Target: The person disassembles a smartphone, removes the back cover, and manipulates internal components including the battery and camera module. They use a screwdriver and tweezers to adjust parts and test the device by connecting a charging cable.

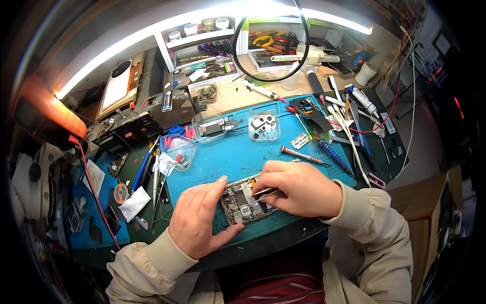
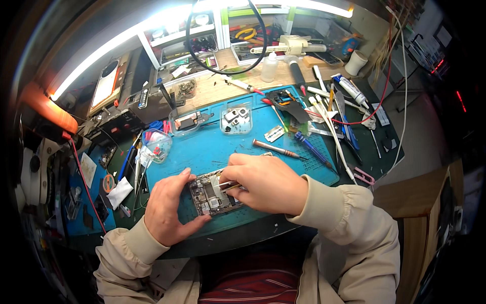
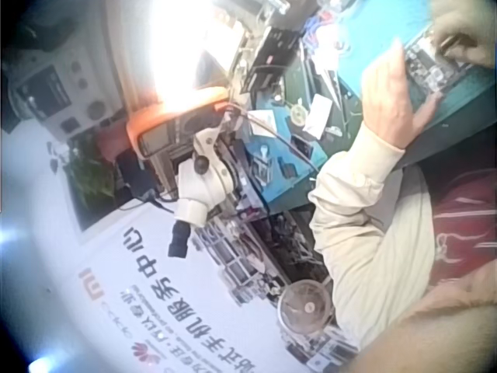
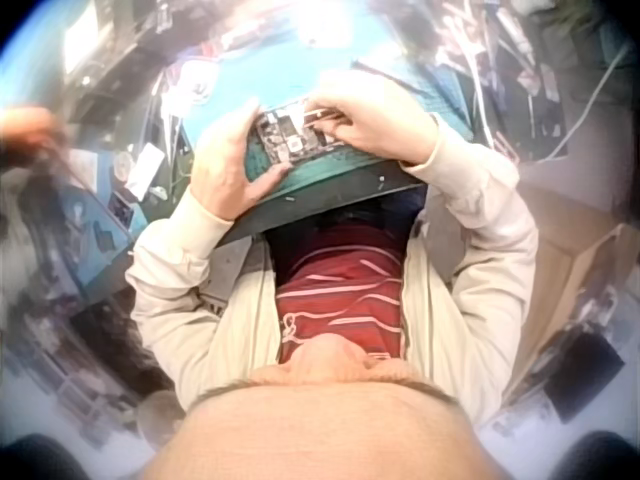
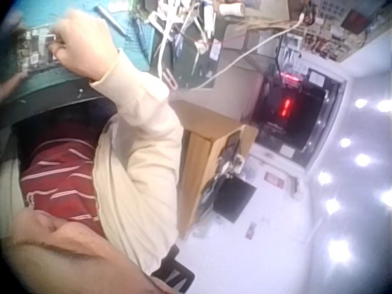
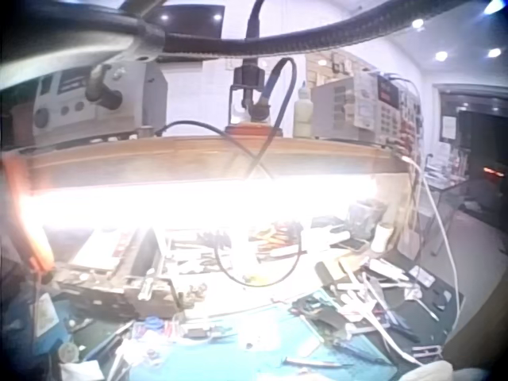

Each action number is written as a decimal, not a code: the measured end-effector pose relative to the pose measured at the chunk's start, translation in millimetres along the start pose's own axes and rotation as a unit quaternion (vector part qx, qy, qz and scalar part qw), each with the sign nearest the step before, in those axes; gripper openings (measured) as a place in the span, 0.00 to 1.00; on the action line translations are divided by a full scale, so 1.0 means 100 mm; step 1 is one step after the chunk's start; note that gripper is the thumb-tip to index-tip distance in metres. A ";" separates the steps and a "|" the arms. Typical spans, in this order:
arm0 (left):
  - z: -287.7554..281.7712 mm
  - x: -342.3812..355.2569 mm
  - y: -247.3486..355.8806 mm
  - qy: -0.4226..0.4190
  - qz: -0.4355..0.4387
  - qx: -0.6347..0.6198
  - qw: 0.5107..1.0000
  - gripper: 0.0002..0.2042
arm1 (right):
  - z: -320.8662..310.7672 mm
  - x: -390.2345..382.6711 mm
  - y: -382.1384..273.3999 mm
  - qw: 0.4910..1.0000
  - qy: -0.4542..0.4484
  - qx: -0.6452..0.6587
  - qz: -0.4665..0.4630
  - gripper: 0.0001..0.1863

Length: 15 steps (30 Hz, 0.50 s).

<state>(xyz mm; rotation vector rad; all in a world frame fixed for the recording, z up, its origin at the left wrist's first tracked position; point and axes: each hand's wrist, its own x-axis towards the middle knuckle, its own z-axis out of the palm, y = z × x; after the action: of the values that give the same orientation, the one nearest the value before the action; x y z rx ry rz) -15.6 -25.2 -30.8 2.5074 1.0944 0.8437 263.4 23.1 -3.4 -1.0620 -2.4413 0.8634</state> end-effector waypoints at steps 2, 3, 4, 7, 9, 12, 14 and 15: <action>0.00 -0.01 0.00 -0.001 -0.004 -0.001 1.000 0.54 | 0.05 -0.06 -0.03 0.999 0.029 -0.014 -0.005 0.08; 0.00 -0.01 0.01 -0.002 -0.006 -0.001 1.000 0.54 | 0.08 -0.09 -0.04 0.998 0.053 -0.034 -0.025 0.09; 0.00 -0.02 0.01 -0.002 -0.007 -0.001 1.000 0.54 | 0.10 -0.11 -0.05 0.997 0.063 -0.031 -0.022 0.09; -0.01 -0.01 0.00 -0.004 0.001 0.003 1.000 0.50 | 0.20 -0.16 -0.06 0.996 0.091 -0.019 -0.009 0.10; -0.01 -0.01 0.00 -0.001 0.003 0.001 1.000 0.50 | 0.24 -0.18 -0.07 0.994 0.106 -0.010 -0.001 0.10; 0.00 -0.01 0.00 0.000 0.002 -0.002 1.000 0.50 | 0.25 -0.22 -0.12 0.993 0.111 -0.016 0.018 0.10; 0.00 -0.01 0.00 0.000 0.001 -0.001 1.000 0.50 | 0.27 -0.21 -0.12 0.993 0.119 -0.008 0.019 0.10; 0.00 -0.01 0.00 0.001 0.001 0.000 1.000 0.50 | 0.28 -0.21 -0.11 0.992 0.123 -0.004 0.020 0.10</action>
<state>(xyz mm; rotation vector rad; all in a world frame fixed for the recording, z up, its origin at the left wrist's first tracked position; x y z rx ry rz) -16.6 -26.0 -31.0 2.5076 1.0931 0.8458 256.8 -9.8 -18.5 -1.1503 -2.2268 0.6902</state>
